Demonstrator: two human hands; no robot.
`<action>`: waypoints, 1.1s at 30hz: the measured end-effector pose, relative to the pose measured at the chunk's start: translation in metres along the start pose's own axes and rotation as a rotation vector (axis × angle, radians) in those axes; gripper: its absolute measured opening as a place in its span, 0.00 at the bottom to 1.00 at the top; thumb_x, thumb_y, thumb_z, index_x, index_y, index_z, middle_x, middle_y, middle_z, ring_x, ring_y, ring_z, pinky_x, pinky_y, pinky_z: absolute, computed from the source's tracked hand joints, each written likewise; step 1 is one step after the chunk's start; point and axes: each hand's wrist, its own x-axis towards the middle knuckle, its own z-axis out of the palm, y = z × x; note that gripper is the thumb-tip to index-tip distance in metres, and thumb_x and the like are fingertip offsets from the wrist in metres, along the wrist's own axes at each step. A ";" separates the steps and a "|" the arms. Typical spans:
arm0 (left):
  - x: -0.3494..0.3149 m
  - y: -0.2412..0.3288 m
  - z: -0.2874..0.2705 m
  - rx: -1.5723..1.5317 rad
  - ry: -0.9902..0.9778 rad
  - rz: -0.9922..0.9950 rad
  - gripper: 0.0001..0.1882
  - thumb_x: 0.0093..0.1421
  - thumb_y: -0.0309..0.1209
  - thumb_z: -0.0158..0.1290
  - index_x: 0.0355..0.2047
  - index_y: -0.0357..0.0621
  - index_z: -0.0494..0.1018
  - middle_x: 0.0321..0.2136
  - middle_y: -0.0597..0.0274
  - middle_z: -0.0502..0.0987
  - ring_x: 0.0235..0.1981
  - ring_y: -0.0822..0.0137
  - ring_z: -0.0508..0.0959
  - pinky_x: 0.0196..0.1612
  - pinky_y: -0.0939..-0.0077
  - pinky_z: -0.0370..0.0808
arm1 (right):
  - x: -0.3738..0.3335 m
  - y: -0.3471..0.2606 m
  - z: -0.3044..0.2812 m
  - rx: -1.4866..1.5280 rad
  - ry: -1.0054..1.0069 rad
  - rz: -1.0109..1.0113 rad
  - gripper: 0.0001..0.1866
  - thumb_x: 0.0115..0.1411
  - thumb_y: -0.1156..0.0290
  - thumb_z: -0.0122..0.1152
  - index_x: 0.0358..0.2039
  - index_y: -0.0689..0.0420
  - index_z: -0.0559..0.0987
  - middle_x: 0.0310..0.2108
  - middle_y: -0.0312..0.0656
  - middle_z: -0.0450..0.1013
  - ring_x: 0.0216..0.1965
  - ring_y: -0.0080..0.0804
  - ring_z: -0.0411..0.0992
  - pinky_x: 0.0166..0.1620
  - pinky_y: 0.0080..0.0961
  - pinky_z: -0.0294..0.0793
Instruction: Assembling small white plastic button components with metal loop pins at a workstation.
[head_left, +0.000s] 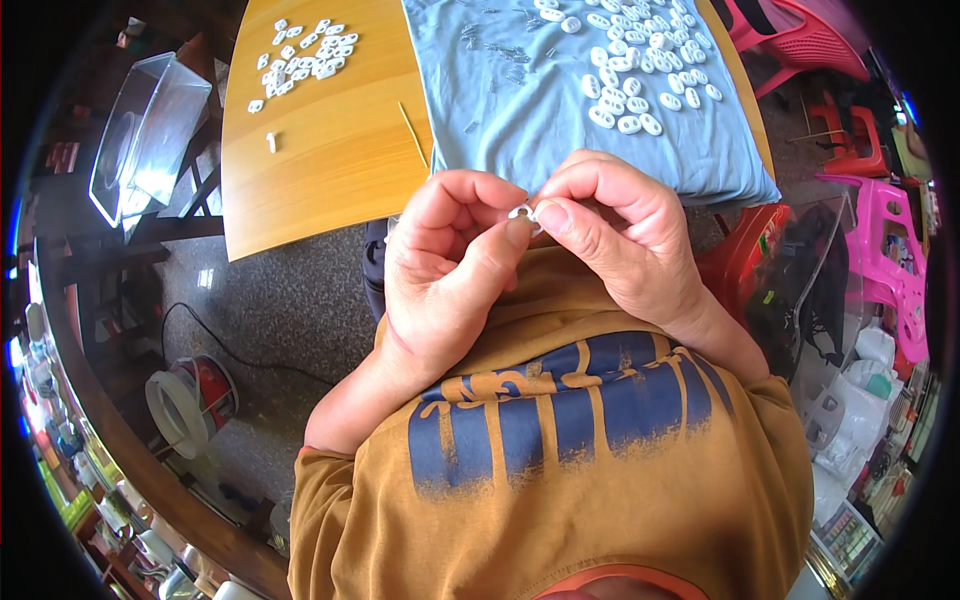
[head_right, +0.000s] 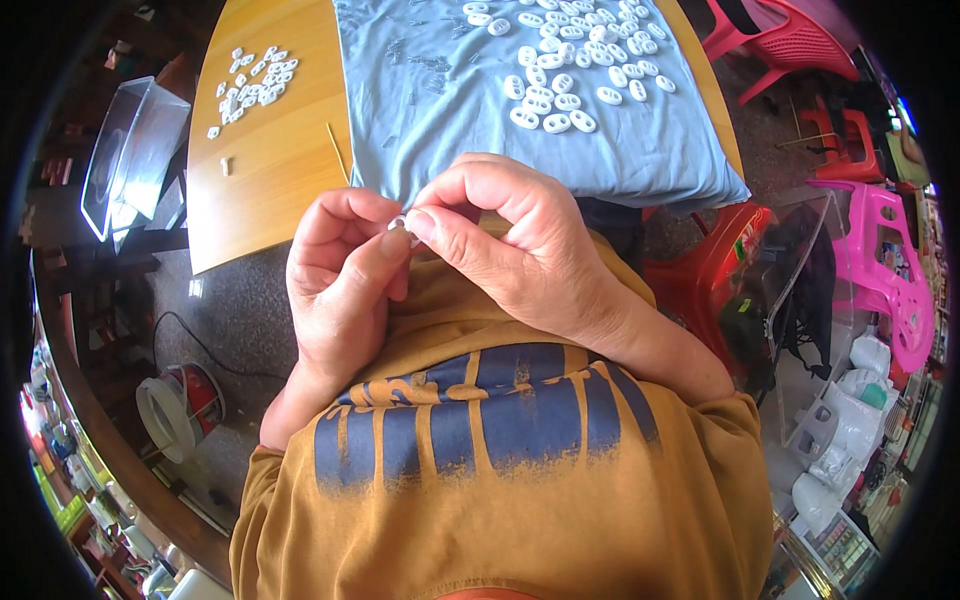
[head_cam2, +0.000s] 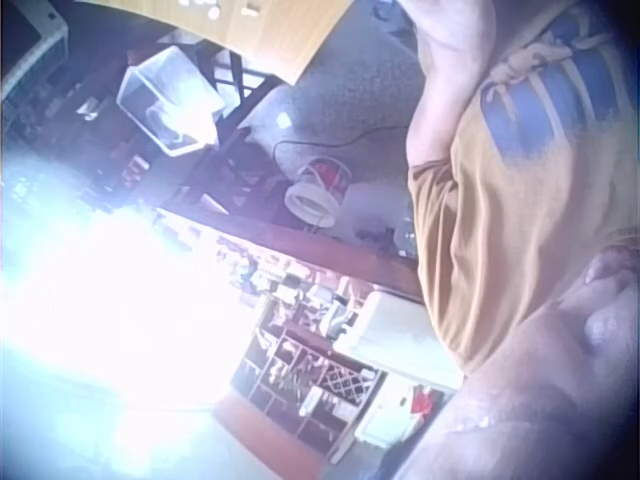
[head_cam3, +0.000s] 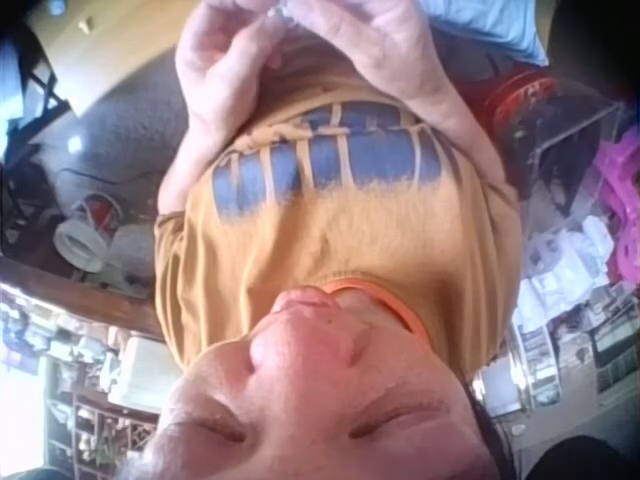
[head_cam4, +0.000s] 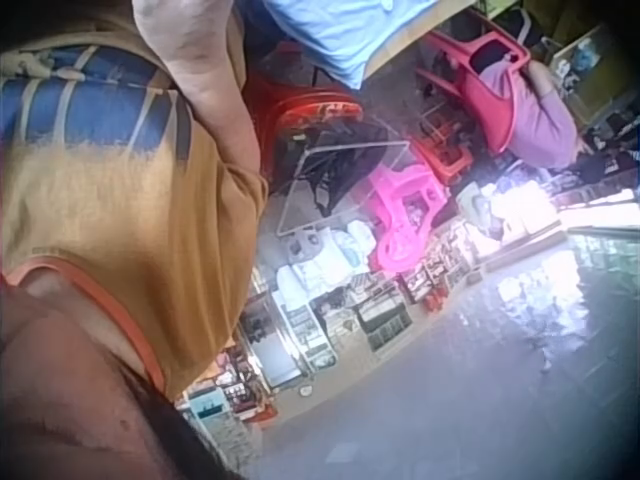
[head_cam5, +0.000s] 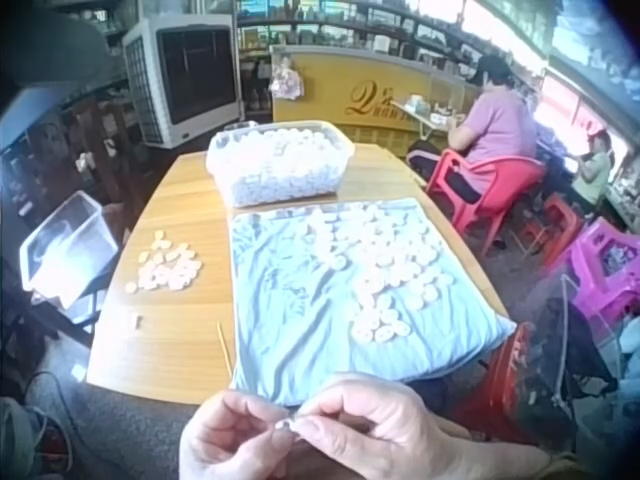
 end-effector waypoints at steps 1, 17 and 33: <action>-0.001 0.000 0.000 0.020 0.001 0.006 0.08 0.56 0.21 0.50 0.37 0.39 0.67 0.28 0.67 0.74 0.23 0.85 0.68 0.24 0.92 0.65 | 0.000 0.000 0.000 -0.015 -0.009 -0.010 0.04 0.56 0.76 0.55 0.28 0.63 0.75 0.25 0.36 0.70 0.28 0.19 0.67 0.33 0.16 0.67; -0.004 -0.003 0.003 0.128 -0.008 0.131 0.11 0.55 0.15 0.47 0.38 0.36 0.66 0.32 0.66 0.72 0.33 0.81 0.71 0.35 0.89 0.68 | -0.001 -0.002 -0.005 0.002 -0.056 0.058 0.05 0.56 0.76 0.56 0.29 0.65 0.76 0.26 0.37 0.71 0.29 0.19 0.68 0.32 0.15 0.68; -0.005 0.000 0.002 0.045 -0.046 0.180 0.10 0.55 0.15 0.47 0.38 0.35 0.66 0.32 0.65 0.72 0.33 0.80 0.71 0.37 0.88 0.68 | -0.003 -0.006 -0.004 0.152 -0.070 0.075 0.06 0.57 0.75 0.56 0.32 0.64 0.75 0.29 0.36 0.72 0.32 0.17 0.68 0.36 0.15 0.67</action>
